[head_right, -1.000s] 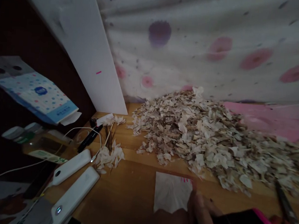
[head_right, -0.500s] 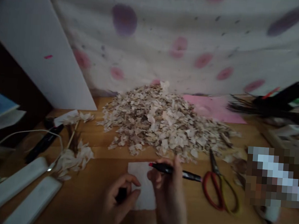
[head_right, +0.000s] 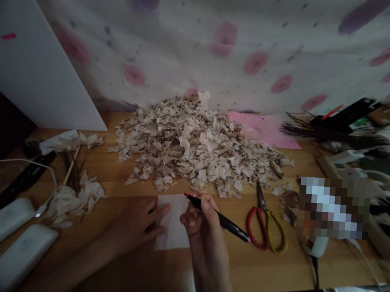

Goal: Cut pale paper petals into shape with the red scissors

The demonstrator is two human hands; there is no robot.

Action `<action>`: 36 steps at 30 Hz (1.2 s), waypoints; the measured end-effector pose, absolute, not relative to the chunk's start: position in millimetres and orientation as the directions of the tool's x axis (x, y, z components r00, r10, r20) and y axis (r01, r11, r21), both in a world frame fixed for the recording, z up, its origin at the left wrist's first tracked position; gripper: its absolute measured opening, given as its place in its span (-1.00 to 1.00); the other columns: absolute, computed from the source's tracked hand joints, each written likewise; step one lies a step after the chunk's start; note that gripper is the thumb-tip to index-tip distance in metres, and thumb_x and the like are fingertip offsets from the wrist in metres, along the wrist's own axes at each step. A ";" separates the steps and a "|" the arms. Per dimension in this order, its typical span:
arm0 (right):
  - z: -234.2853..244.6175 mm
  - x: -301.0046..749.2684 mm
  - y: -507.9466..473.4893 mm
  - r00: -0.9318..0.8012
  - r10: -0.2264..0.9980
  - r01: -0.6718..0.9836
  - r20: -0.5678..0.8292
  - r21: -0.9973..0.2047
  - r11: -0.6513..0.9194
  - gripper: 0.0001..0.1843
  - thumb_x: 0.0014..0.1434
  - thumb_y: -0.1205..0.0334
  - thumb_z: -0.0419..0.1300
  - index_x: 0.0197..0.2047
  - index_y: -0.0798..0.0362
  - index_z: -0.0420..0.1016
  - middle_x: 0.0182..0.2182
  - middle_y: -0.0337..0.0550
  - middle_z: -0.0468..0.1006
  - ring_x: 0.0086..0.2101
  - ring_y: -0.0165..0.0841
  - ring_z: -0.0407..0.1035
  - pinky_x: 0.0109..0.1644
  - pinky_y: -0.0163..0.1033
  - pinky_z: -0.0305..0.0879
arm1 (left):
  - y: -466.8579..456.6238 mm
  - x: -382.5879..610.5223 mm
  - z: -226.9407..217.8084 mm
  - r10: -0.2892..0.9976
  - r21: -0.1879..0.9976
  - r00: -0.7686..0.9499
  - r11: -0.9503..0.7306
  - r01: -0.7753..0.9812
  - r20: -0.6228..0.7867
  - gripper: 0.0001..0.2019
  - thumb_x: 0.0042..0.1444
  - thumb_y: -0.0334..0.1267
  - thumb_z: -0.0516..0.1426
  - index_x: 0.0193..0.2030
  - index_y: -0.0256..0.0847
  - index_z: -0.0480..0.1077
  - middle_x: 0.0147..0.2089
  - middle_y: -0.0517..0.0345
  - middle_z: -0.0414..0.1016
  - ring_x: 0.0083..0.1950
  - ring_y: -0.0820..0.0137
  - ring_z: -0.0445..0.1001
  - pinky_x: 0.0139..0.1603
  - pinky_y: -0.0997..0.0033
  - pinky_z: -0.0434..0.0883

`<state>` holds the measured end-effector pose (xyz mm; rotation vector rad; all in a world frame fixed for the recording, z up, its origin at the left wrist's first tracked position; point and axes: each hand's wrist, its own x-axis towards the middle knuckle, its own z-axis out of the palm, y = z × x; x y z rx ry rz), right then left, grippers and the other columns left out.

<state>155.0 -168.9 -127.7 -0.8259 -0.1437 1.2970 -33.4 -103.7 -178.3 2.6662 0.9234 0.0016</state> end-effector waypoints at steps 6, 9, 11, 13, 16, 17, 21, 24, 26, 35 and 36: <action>-135.3 156.9 -188.3 0.422 0.856 -0.712 -0.298 -0.693 0.110 -0.71 0.02 0.03 0.49 -0.27 -0.07 0.56 -0.69 -0.45 0.26 -0.70 -0.62 0.04 -0.58 -0.51 0.08 | -87.2 -21.3 -189.7 0.632 0.348 0.758 -0.755 0.556 0.161 -0.56 0.35 0.00 0.02 0.19 -0.24 0.42 -0.23 0.02 0.44 -0.21 0.28 0.41 -0.19 0.24 0.44; -137.9 151.9 -193.9 0.469 0.850 -0.600 -0.242 -0.793 0.105 -0.70 -0.01 0.05 0.50 -0.25 -0.10 0.54 -0.59 -0.39 0.37 -0.59 -0.53 0.21 -0.48 -0.44 0.20 | -85.5 -26.7 -191.9 0.654 0.382 0.731 -0.737 0.557 0.196 -0.58 0.36 -0.03 0.01 0.15 -0.23 0.46 -0.23 0.03 0.42 -0.21 0.30 0.38 -0.18 0.26 0.42; -141.1 146.9 -195.9 0.511 0.833 -0.498 -0.211 -0.863 0.088 -0.71 0.01 0.01 0.48 -0.38 -0.04 0.50 -0.59 -0.38 0.34 -0.57 -0.51 0.21 -0.46 -0.42 0.20 | -85.7 -31.5 -193.4 0.660 0.385 0.727 -0.730 0.564 0.187 -0.56 0.32 0.03 0.04 0.15 -0.20 0.47 -0.22 0.03 0.41 -0.19 0.28 0.36 -0.17 0.24 0.41; -146.7 143.1 -198.8 0.577 0.796 -0.377 -0.184 -0.924 0.060 -0.64 0.04 -0.01 0.45 -0.50 0.01 0.44 -0.58 -0.36 0.35 -0.54 -0.50 0.24 -0.45 -0.43 0.21 | -86.1 -35.2 -194.2 0.669 0.407 0.723 -0.717 0.567 0.171 -0.52 0.28 0.08 0.08 0.17 -0.17 0.46 -0.19 0.02 0.40 -0.15 0.25 0.37 -0.12 0.19 0.40; -157.1 140.7 -206.7 0.654 0.746 -0.151 -0.122 -0.988 -0.029 -0.66 0.08 -0.02 0.41 -0.47 0.03 0.47 -0.56 -0.30 0.47 -0.52 -0.45 0.33 -0.47 -0.39 0.26 | -86.5 -37.9 -192.5 0.661 0.455 0.740 -0.702 0.548 0.129 -0.50 0.25 0.10 0.12 0.20 -0.14 0.44 -0.10 -0.01 0.39 -0.07 0.21 0.37 -0.02 0.11 0.37; -160.1 140.0 -209.8 0.672 0.736 -0.056 -0.079 -0.997 -0.055 -0.67 0.07 -0.03 0.42 -0.45 0.03 0.49 -0.56 -0.29 0.50 -0.55 -0.43 0.34 -0.50 -0.37 0.25 | -86.6 -38.2 -191.2 0.652 0.467 0.750 -0.699 0.541 0.107 -0.49 0.24 0.10 0.13 0.22 -0.13 0.43 -0.08 -0.02 0.39 -0.05 0.20 0.37 0.00 0.10 0.36; -168.0 129.6 -219.3 0.677 0.736 0.124 -0.005 -0.985 -0.121 -0.68 -0.04 0.05 0.48 -0.44 0.03 0.48 -0.53 -0.27 0.55 -0.57 -0.42 0.35 -0.49 -0.33 0.26 | -86.3 -38.2 -186.7 0.630 0.476 0.775 -0.696 0.538 0.045 -0.50 0.24 0.09 0.13 0.23 -0.09 0.41 -0.06 -0.01 0.38 -0.02 0.16 0.35 0.00 0.05 0.31; -173.4 114.5 -222.2 0.708 0.705 0.110 -0.041 -0.980 -0.168 -0.65 -0.03 0.08 0.49 -0.49 0.02 0.40 -0.56 -0.29 0.52 -0.57 -0.42 0.34 -0.45 -0.31 0.26 | -86.4 -37.8 -186.4 0.630 0.461 0.776 -0.701 0.544 0.042 -0.52 0.22 0.04 0.16 0.21 -0.08 0.42 -0.08 0.00 0.37 -0.04 0.15 0.34 -0.02 0.05 0.29; -177.7 105.4 -223.2 0.740 0.672 0.128 -0.025 -0.976 -0.178 -0.62 0.00 0.09 0.47 -0.54 0.02 0.35 -0.59 -0.29 0.49 -0.55 -0.40 0.35 -0.42 -0.30 0.26 | -86.9 -37.4 -187.1 0.632 0.447 0.773 -0.709 0.546 0.057 -0.53 0.20 0.02 0.18 0.21 -0.08 0.42 -0.08 0.00 0.38 -0.05 0.15 0.34 -0.03 0.05 0.28; -179.5 90.0 -217.6 0.689 0.725 0.321 0.005 -0.899 -0.299 -0.66 0.22 -0.01 0.29 -0.48 -0.01 0.44 -0.56 -0.25 0.51 -0.52 -0.36 0.36 -0.39 -0.24 0.27 | -87.6 -35.6 -189.3 0.631 0.420 0.772 -0.723 0.549 0.077 -0.50 0.24 0.06 0.14 0.21 -0.18 0.39 -0.09 -0.02 0.41 -0.05 0.14 0.37 -0.07 0.11 0.26; -179.6 89.2 -217.0 0.678 0.735 0.303 -0.007 -0.909 -0.288 -0.68 0.20 0.01 0.32 -0.47 -0.01 0.42 -0.55 -0.25 0.52 -0.51 -0.36 0.37 -0.39 -0.25 0.29 | -87.9 -35.5 -189.8 0.633 0.413 0.770 -0.724 0.552 0.082 -0.50 0.23 0.06 0.14 0.21 -0.18 0.39 -0.09 -0.02 0.42 -0.05 0.14 0.37 -0.08 0.12 0.25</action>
